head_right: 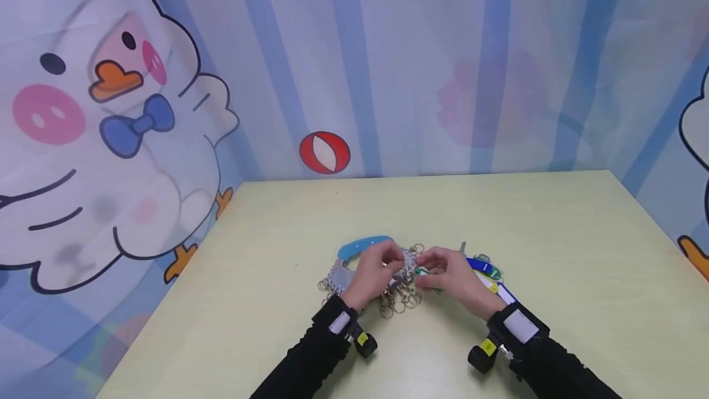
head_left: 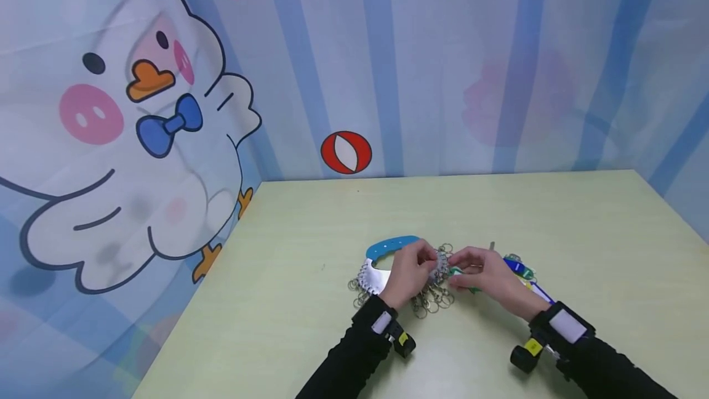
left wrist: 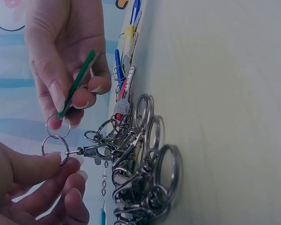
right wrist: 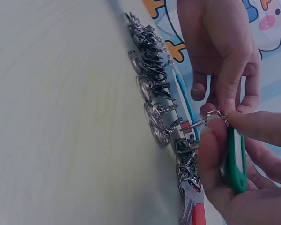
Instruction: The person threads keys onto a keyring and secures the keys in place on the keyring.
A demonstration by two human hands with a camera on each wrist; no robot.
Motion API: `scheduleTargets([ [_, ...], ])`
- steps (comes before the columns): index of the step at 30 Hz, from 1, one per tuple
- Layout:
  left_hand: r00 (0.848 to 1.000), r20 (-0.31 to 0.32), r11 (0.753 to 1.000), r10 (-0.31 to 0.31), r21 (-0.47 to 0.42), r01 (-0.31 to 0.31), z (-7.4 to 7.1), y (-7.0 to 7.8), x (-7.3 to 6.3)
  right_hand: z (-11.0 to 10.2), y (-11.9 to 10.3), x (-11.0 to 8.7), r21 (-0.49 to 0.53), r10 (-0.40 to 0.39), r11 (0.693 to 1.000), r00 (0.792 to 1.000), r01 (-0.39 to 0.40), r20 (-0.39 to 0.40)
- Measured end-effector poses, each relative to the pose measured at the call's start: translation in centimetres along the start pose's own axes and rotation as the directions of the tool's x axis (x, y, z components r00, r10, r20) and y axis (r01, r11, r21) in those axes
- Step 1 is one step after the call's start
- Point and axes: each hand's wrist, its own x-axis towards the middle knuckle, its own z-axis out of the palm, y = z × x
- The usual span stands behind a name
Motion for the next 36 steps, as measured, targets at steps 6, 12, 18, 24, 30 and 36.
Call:
scheduleTargets([
  [6,0.998,0.059,0.996,-0.026,-0.085,0.031,0.0,0.0,-0.2,-0.8,0.0,-0.2,0.074,0.065,0.995,0.997,-0.062,-0.032],
  [12,0.991,0.129,0.985,-0.043,-0.163,0.064,0.7,-0.4,-0.7,-0.6,0.3,-0.9,0.087,0.044,0.995,0.999,-0.041,-0.03],
  [18,0.99,0.143,0.989,-0.017,-0.142,0.038,0.8,-0.4,-0.2,-1.0,0.5,-0.6,0.05,-0.014,0.999,0.999,0.016,-0.044],
  [24,0.988,0.151,0.991,0.009,-0.13,0.011,0.7,-0.2,0.0,-1.3,0.6,-0.5,0.061,-0.037,0.997,0.998,0.04,-0.043],
  [30,0.987,0.162,0.996,0.022,-0.085,-0.008,0.9,-0.1,0.1,-1.3,0.6,-0.8,0.075,-0.02,0.997,0.996,0.027,-0.085],
  [36,0.987,0.158,0.998,0.032,-0.063,-0.023,0.7,0.0,0.3,-1.3,0.4,-0.7,0.057,-0.03,0.998,0.992,0.037,-0.119],
])
